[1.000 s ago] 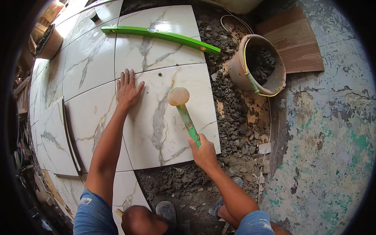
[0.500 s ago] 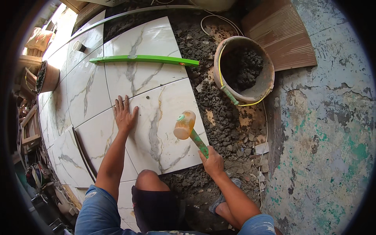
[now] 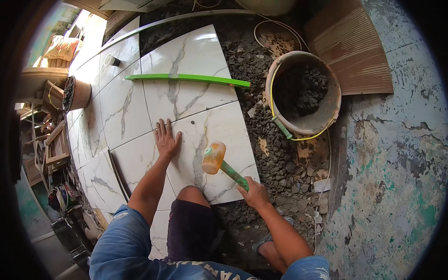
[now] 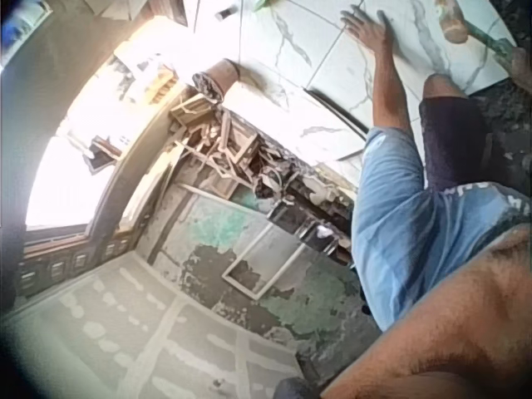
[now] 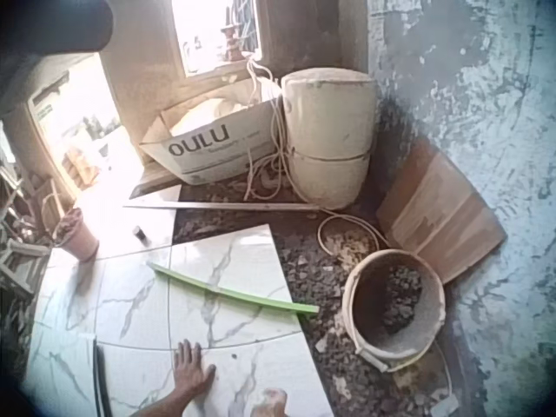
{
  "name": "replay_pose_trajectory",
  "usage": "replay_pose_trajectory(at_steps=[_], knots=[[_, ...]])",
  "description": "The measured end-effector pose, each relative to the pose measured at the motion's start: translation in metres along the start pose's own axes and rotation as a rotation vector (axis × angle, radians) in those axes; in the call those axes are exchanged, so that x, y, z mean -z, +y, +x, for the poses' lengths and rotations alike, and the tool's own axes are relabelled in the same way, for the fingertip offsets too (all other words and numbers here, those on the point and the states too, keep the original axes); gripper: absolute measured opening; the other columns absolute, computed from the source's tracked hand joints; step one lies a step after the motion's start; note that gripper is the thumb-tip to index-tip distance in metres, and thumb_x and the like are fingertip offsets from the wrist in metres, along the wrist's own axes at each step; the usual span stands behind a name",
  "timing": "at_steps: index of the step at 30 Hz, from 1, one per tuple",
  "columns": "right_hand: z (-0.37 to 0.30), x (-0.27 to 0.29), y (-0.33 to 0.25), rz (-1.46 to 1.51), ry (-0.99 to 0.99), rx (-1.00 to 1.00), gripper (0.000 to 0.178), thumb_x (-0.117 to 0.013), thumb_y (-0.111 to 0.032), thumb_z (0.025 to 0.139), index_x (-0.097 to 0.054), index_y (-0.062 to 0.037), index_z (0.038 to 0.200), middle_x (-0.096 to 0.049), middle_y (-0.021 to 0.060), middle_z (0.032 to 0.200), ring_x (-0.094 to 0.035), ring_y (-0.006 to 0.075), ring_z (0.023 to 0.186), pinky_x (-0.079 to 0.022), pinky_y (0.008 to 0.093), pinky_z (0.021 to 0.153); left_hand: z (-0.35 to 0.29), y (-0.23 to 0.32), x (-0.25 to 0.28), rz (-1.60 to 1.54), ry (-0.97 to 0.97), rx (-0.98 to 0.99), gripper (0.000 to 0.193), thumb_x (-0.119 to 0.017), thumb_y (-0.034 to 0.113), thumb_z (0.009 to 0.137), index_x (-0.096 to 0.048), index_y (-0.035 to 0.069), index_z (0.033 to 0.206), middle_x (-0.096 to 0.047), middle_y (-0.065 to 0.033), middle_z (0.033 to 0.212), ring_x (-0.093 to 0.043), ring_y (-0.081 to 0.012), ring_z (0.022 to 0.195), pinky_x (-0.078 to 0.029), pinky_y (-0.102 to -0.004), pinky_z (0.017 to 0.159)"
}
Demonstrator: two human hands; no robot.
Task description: Manually installing large floor tiles using adhesive, a rubber mallet, and a spirit level.
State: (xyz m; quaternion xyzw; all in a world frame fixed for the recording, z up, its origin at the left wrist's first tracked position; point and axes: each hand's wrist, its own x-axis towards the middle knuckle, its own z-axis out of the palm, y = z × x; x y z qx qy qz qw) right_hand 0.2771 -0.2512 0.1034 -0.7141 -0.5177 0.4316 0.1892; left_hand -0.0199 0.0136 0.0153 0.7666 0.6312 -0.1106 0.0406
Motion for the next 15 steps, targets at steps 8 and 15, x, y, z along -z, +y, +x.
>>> replay_pose_trajectory(at_steps=[8,15], knots=[[0.015,-0.039,-0.027,-0.038,0.155,0.304,0.043,-0.064,-0.046,0.091,-0.054,-0.0053,0.098,-0.063,0.0167,0.072,-0.065,0.0378,0.065,-0.051,0.0471,0.054,0.039,0.053,-0.006,-0.150,0.151,-0.144,0.070,-0.038,0.046,0.099,-0.024,0.007,0.155,-0.019,-0.0167,0.161,-0.016,-0.0349,0.149,-0.009,-0.0522,0.120],[0.010,-0.043,-0.031,-0.211,-0.209,-0.033,0.047,-0.063,-0.049,0.089,-0.056,-0.0033,0.095,-0.064,0.0183,0.076,-0.065,0.0384,0.068,-0.052,0.0467,0.058,0.034,0.050,-0.003,-0.165,0.126,-0.142,0.073,-0.034,0.052,0.098,-0.021,0.009,0.156,-0.016,-0.0146,0.163,-0.013,-0.0340,0.150,-0.006,-0.0511,0.120]])
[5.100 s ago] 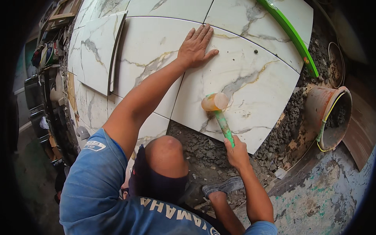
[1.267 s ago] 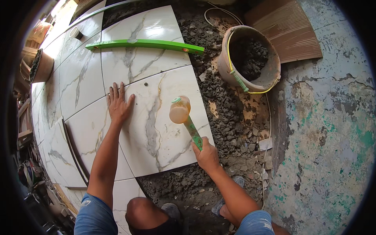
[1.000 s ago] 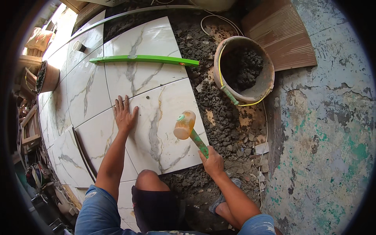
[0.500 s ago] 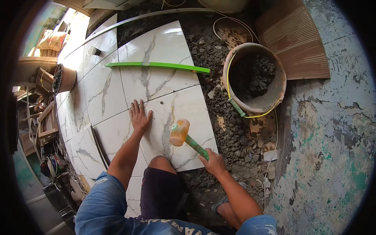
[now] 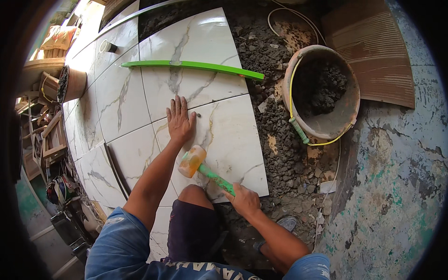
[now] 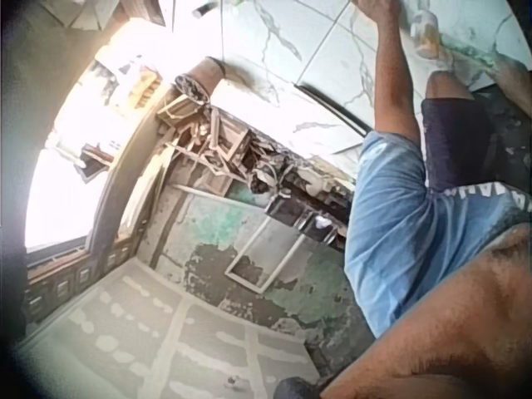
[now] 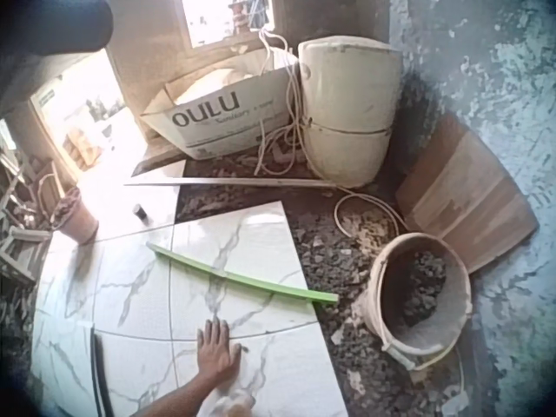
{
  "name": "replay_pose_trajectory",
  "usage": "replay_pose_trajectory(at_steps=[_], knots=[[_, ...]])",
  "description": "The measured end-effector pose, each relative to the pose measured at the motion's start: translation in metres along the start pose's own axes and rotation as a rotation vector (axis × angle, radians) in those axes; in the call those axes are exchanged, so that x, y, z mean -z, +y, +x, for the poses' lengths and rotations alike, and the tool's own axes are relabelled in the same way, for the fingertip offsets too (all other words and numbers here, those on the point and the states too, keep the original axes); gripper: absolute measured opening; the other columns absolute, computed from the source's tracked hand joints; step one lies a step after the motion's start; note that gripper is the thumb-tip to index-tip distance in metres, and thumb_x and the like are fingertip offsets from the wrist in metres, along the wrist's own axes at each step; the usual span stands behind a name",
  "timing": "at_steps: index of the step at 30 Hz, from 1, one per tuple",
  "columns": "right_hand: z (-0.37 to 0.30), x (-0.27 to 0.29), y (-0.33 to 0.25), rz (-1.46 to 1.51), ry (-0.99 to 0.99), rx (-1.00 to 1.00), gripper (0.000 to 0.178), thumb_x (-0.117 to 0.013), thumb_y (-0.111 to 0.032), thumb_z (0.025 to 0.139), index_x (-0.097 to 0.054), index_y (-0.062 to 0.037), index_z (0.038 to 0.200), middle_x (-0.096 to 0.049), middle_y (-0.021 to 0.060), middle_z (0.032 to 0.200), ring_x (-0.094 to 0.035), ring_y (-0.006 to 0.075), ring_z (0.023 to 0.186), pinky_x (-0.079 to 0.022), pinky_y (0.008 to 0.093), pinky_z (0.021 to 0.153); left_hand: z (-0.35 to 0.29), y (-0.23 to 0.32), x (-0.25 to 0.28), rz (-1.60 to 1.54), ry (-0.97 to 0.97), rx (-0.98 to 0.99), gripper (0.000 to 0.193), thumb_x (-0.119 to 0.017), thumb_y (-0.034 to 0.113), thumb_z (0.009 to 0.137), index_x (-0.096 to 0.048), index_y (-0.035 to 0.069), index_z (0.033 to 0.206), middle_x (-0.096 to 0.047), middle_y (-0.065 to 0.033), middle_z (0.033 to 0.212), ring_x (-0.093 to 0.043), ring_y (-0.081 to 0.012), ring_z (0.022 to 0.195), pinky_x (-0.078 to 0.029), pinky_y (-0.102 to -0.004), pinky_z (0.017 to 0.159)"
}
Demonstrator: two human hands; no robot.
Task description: Manually installing large floor tiles using adhesive, a rubber mallet, and a spirit level.
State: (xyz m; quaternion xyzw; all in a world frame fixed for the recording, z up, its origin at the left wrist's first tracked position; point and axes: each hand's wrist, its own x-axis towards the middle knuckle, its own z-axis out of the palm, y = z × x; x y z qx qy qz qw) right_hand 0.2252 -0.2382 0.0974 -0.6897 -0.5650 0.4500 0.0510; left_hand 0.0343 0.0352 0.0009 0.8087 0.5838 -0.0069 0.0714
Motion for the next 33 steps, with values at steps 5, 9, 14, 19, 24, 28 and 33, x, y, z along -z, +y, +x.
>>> replay_pose_trajectory(at_steps=[5,9,14,19,24,28,33], knots=[[0.004,0.005,0.005,0.017,0.246,0.155,0.042,-0.064,-0.046,0.090,-0.054,-0.0052,0.089,-0.063,0.0145,0.071,-0.065,0.0361,0.063,-0.051,0.0472,0.054,0.005,0.001,0.000,-0.014,-0.002,-0.021,0.074,-0.033,0.053,0.098,-0.019,0.009,0.156,-0.015,-0.0143,0.163,-0.013,-0.0340,0.150,-0.006,-0.0510,0.120],[-0.005,0.010,0.024,-0.052,0.090,-0.025,0.038,-0.069,-0.041,0.085,-0.054,-0.0058,0.090,-0.062,0.0128,0.069,-0.065,0.0355,0.062,-0.052,0.0455,0.054,0.004,-0.002,-0.004,-0.004,0.000,-0.012,0.074,-0.033,0.053,0.099,-0.019,0.008,0.156,-0.015,-0.0144,0.163,-0.013,-0.0342,0.150,-0.006,-0.0515,0.120],[-0.015,0.010,0.045,-0.191,0.172,0.072,0.042,-0.067,-0.046,0.086,-0.053,-0.0065,0.089,-0.063,0.0129,0.069,-0.065,0.0337,0.061,-0.053,0.0445,0.053,0.003,-0.003,-0.006,0.013,0.010,-0.035,0.073,-0.031,0.052,0.100,-0.018,0.009,0.156,-0.015,-0.0144,0.163,-0.012,-0.0342,0.150,-0.006,-0.0509,0.120],[-0.016,0.015,0.053,0.002,0.120,0.346,0.042,-0.066,-0.047,0.086,-0.053,-0.0072,0.088,-0.062,0.0131,0.069,-0.065,0.0337,0.063,-0.053,0.0444,0.054,0.004,0.000,-0.004,0.035,-0.028,-0.010,0.072,-0.031,0.052,0.100,-0.018,0.009,0.156,-0.016,-0.0145,0.163,-0.012,-0.0331,0.150,-0.006,-0.0505,0.121],[-0.019,0.017,0.058,-0.076,0.011,-0.097,0.042,-0.066,-0.047,0.087,-0.053,-0.0072,0.088,-0.063,0.0129,0.073,-0.065,0.0336,0.064,-0.054,0.0438,0.058,0.002,0.001,-0.003,0.031,0.013,-0.023,0.073,-0.031,0.052,0.100,-0.018,0.008,0.156,-0.016,-0.0148,0.163,-0.012,-0.0330,0.150,-0.005,-0.0501,0.121],[-0.023,0.020,0.064,-0.020,0.174,0.245,0.043,-0.069,-0.047,0.084,-0.053,-0.0073,0.088,-0.065,0.0141,0.073,-0.068,0.0333,0.067,-0.054,0.0451,0.056,0.003,0.001,-0.003,0.021,-0.016,-0.021,0.072,-0.030,0.050,0.100,-0.015,0.008,0.157,-0.013,-0.0151,0.163,-0.010,-0.0331,0.151,-0.004,-0.0499,0.120],[-0.028,0.025,0.070,-0.140,-0.001,0.054,0.041,-0.071,-0.045,0.083,-0.055,-0.0077,0.090,-0.065,0.0120,0.071,-0.068,0.0317,0.068,-0.055,0.0434,0.059,0.003,0.000,-0.005,0.035,0.005,-0.028,0.072,-0.029,0.051,0.100,-0.015,0.008,0.157,-0.014,-0.0153,0.163,-0.010,-0.0331,0.151,-0.004,-0.0494,0.120]])
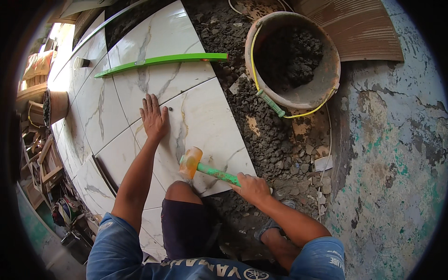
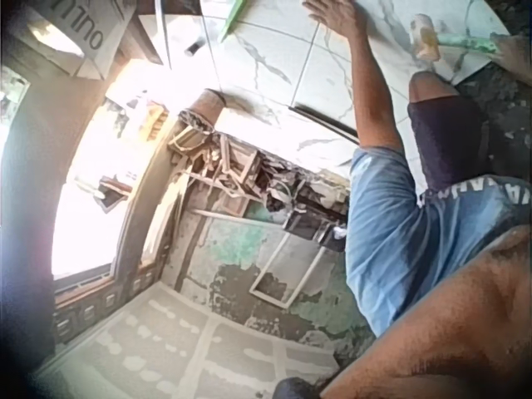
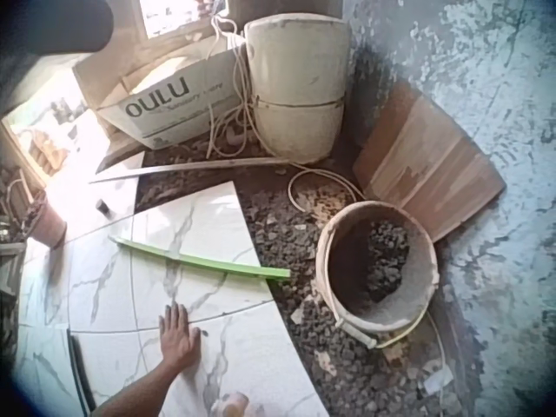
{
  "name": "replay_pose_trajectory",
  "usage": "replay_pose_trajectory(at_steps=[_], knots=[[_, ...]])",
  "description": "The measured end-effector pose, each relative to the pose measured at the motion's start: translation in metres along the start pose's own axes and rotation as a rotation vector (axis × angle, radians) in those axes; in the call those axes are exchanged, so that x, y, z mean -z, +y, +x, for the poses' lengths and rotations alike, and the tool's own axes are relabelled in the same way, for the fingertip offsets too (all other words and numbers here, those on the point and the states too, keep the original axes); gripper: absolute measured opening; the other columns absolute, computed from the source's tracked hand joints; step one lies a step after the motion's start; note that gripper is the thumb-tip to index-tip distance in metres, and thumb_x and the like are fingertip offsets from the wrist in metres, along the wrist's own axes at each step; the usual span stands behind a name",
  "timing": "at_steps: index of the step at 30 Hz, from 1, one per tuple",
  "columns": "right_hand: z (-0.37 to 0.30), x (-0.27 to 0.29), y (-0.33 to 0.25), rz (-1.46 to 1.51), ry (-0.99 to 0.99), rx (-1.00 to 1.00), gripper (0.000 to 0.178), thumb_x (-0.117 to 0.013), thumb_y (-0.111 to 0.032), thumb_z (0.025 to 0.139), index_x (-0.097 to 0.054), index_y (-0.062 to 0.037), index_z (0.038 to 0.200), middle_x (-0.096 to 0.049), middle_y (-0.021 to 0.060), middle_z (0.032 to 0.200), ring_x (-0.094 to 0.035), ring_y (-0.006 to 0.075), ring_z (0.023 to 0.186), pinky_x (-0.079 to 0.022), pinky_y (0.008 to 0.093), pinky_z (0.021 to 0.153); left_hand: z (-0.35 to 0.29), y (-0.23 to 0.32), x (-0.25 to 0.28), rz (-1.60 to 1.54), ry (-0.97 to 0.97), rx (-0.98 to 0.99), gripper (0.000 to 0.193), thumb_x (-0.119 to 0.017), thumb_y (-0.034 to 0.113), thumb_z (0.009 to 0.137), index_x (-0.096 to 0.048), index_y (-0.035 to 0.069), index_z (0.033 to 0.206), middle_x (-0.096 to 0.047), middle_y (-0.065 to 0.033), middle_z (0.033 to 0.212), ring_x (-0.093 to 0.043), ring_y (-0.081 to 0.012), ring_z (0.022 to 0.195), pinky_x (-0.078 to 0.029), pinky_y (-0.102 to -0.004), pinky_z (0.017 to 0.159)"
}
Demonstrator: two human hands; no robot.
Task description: Manually installing large floor tiles using adhesive, a rubber mallet, and a spirit level.
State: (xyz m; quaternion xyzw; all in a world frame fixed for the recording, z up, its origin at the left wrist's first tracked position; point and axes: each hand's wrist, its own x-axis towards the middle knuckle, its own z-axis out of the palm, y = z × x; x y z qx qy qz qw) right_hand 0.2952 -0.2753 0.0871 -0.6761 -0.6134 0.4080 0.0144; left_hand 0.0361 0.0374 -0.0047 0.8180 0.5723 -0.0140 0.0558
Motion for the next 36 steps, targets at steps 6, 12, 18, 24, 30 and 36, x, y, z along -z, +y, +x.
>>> replay_pose_trajectory(at_steps=[6,12,18,24,30,36], knots=[[0.001,-0.004,0.014,-0.004,0.037,-0.162,0.042,-0.071,-0.044,0.082,-0.054,-0.0068,0.091,-0.064,0.0123,0.073,-0.067,0.0331,0.067,-0.054,0.0442,0.058,0.000,0.001,-0.002,-0.002,0.021,-0.016,0.072,-0.030,0.051,0.101,-0.016,0.008,0.157,-0.015,-0.0156,0.163,-0.011,-0.0334,0.150,-0.006,-0.0499,0.120],[-0.009,-0.012,0.028,0.040,0.143,0.080,0.042,-0.072,-0.044,0.081,-0.053,-0.0080,0.089,-0.063,0.0121,0.072,-0.067,0.0329,0.066,-0.054,0.0440,0.057,0.001,0.000,-0.003,0.002,0.027,-0.015,0.072,-0.029,0.052,0.100,-0.016,0.008,0.157,-0.015,-0.0154,0.163,-0.010,-0.0340,0.151,-0.006,-0.0499,0.120],[-0.019,-0.011,0.032,0.064,0.038,-0.021,0.041,-0.068,-0.046,0.085,-0.055,-0.0069,0.090,-0.066,0.0134,0.075,-0.068,0.0341,0.070,-0.054,0.0458,0.059,-0.001,0.000,-0.003,0.000,0.019,-0.011,0.072,-0.027,0.051,0.101,-0.015,0.008,0.157,-0.014,-0.0150,0.163,-0.009,-0.0333,0.151,-0.005,-0.0494,0.120],[-0.024,-0.018,0.035,0.134,0.208,0.161,0.041,-0.069,-0.045,0.085,-0.053,-0.0068,0.091,-0.066,0.0123,0.075,-0.068,0.0334,0.068,-0.055,0.0446,0.058,0.000,0.001,-0.005,-0.006,0.016,-0.002,0.073,-0.028,0.054,0.100,-0.017,0.009,0.157,-0.014,-0.0148,0.163,-0.011,-0.0342,0.150,-0.006,-0.0505,0.120],[-0.026,-0.024,0.021,0.127,0.095,0.038,0.042,-0.068,-0.045,0.085,-0.052,-0.0070,0.091,-0.064,0.0133,0.074,-0.068,0.0344,0.071,-0.055,0.0449,0.058,0.000,0.000,-0.006,-0.005,0.020,-0.010,0.073,-0.029,0.053,0.100,-0.017,0.009,0.157,-0.014,-0.0153,0.163,-0.011,-0.0345,0.150,-0.006,-0.0506,0.120],[0.009,-0.020,-0.006,0.179,0.142,0.055,0.042,-0.067,-0.045,0.086,-0.052,-0.0064,0.093,-0.065,0.0151,0.076,-0.067,0.0367,0.072,-0.054,0.0473,0.059,0.000,-0.001,-0.004,0.001,0.021,-0.007,0.073,-0.030,0.052,0.100,-0.016,0.008,0.157,-0.015,-0.0158,0.163,-0.011,-0.0340,0.150,-0.005,-0.0504,0.120]])
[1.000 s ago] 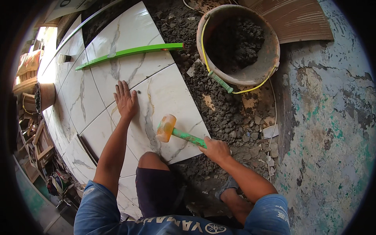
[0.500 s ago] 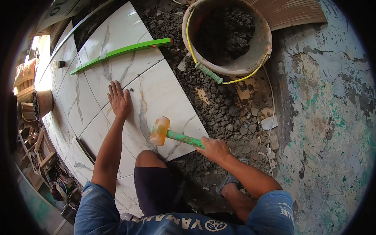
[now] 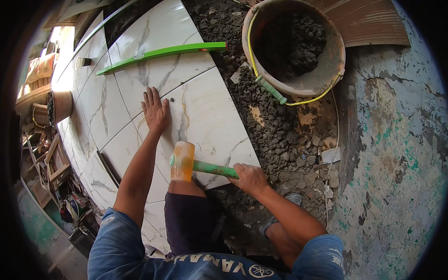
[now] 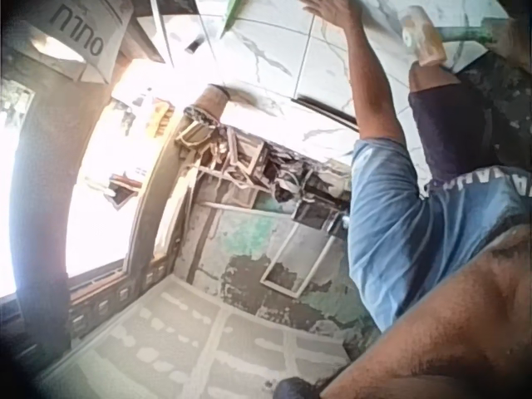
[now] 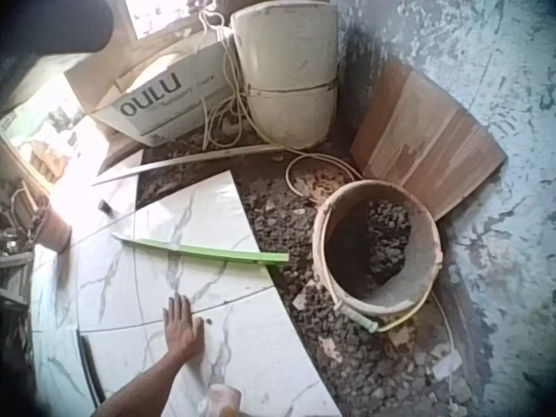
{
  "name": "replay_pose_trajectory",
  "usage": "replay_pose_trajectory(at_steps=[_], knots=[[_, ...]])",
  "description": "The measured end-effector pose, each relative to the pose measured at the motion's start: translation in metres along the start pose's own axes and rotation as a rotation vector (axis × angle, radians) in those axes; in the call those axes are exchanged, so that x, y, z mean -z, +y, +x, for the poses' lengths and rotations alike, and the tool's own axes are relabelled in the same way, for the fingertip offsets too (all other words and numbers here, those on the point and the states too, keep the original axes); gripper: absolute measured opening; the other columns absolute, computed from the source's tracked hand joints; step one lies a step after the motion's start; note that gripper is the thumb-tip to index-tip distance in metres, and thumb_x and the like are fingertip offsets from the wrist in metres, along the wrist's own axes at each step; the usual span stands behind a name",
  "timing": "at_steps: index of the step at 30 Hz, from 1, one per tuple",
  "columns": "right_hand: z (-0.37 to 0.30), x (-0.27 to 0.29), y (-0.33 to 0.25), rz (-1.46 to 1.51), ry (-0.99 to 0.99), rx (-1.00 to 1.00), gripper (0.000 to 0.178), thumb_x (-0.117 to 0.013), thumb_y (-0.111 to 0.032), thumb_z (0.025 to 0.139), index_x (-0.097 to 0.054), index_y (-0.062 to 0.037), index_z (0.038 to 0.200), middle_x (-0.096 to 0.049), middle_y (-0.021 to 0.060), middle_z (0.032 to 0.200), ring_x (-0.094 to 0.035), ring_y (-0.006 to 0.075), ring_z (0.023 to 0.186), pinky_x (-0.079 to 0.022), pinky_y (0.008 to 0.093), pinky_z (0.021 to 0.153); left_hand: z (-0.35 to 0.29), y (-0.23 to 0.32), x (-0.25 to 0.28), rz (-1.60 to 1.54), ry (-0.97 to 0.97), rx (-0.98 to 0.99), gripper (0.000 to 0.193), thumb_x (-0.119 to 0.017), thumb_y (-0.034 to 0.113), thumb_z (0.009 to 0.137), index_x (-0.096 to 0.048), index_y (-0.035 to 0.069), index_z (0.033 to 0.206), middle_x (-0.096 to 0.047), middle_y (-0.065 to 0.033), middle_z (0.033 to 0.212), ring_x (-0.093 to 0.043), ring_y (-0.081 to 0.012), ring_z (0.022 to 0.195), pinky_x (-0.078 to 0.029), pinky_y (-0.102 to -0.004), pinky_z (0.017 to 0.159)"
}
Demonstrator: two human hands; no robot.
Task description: Manually installing large floor tiles using adhesive, a rubber mallet, and a spirit level.
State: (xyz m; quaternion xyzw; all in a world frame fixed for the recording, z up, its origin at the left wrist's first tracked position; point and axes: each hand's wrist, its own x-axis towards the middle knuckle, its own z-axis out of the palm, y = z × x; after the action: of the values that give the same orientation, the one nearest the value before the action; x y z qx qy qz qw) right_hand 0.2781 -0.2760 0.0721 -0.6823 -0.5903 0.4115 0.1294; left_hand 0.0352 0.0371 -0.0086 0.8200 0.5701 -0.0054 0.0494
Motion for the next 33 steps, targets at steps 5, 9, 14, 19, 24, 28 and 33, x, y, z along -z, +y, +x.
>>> replay_pose_trajectory(at_steps=[5,9,14,19,24,28,33], knots=[[0.022,0.005,-0.021,-0.043,-0.097,-0.055,0.041,-0.066,-0.043,0.088,-0.052,-0.0052,0.091,-0.066,0.0180,0.074,-0.067,0.0390,0.071,-0.053,0.0491,0.060,0.001,0.000,0.002,0.028,0.012,0.021,0.072,-0.031,0.051,0.100,-0.017,0.008,0.156,-0.016,-0.0152,0.163,-0.012,-0.0337,0.150,-0.006,-0.0502,0.120],[0.036,0.011,-0.020,-0.152,-0.063,-0.166,0.040,-0.067,-0.043,0.087,-0.052,-0.0056,0.089,-0.065,0.0168,0.074,-0.067,0.0383,0.070,-0.053,0.0490,0.059,0.000,-0.001,0.001,-0.019,0.038,0.017,0.072,-0.032,0.052,0.099,-0.019,0.008,0.156,-0.016,-0.0149,0.162,-0.013,-0.0332,0.150,-0.006,-0.0503,0.120],[0.040,0.015,-0.009,-0.006,0.034,0.083,0.040,-0.068,-0.043,0.086,-0.053,-0.0056,0.089,-0.066,0.0166,0.072,-0.067,0.0384,0.070,-0.053,0.0498,0.059,-0.002,0.000,0.002,-0.006,0.003,0.017,0.072,-0.034,0.051,0.099,-0.019,0.009,0.156,-0.016,-0.0140,0.163,-0.014,-0.0331,0.150,-0.007,-0.0498,0.121],[0.038,0.026,0.002,-0.121,-0.069,-0.103,0.040,-0.067,-0.043,0.087,-0.053,-0.0056,0.089,-0.065,0.0164,0.071,-0.067,0.0382,0.068,-0.053,0.0497,0.059,0.000,0.002,0.005,0.009,-0.054,0.038,0.072,-0.033,0.049,0.100,-0.016,0.008,0.156,-0.015,-0.0131,0.163,-0.010,-0.0325,0.151,-0.004,-0.0496,0.121],[0.030,0.031,-0.002,-0.101,-0.114,-0.181,0.041,-0.063,-0.044,0.090,-0.052,-0.0048,0.091,-0.065,0.0185,0.073,-0.067,0.0400,0.070,-0.053,0.0501,0.059,0.001,0.001,0.004,-0.001,-0.017,0.021,0.072,-0.035,0.048,0.099,-0.016,0.008,0.157,-0.014,-0.0128,0.163,-0.010,-0.0322,0.151,-0.004,-0.0490,0.121],[0.029,0.031,-0.004,-0.025,-0.156,-0.189,0.043,-0.060,-0.046,0.092,-0.054,-0.0031,0.095,-0.066,0.0214,0.076,-0.067,0.0430,0.075,-0.052,0.0534,0.065,-0.001,-0.001,0.001,0.017,-0.021,0.031,0.072,-0.035,0.048,0.099,-0.016,0.008,0.157,-0.014,-0.0125,0.163,-0.011,-0.0322,0.151,-0.005,-0.0492,0.121],[0.032,0.026,-0.006,-0.108,-0.215,-0.264,0.047,-0.058,-0.048,0.093,-0.054,-0.0010,0.098,-0.067,0.0225,0.077,-0.066,0.0448,0.076,-0.052,0.0547,0.068,-0.001,0.001,0.009,-0.014,-0.029,0.028,0.075,-0.036,0.052,0.098,-0.021,0.006,0.155,-0.017,-0.0150,0.162,-0.014,-0.0328,0.150,-0.008,-0.0506,0.120]])
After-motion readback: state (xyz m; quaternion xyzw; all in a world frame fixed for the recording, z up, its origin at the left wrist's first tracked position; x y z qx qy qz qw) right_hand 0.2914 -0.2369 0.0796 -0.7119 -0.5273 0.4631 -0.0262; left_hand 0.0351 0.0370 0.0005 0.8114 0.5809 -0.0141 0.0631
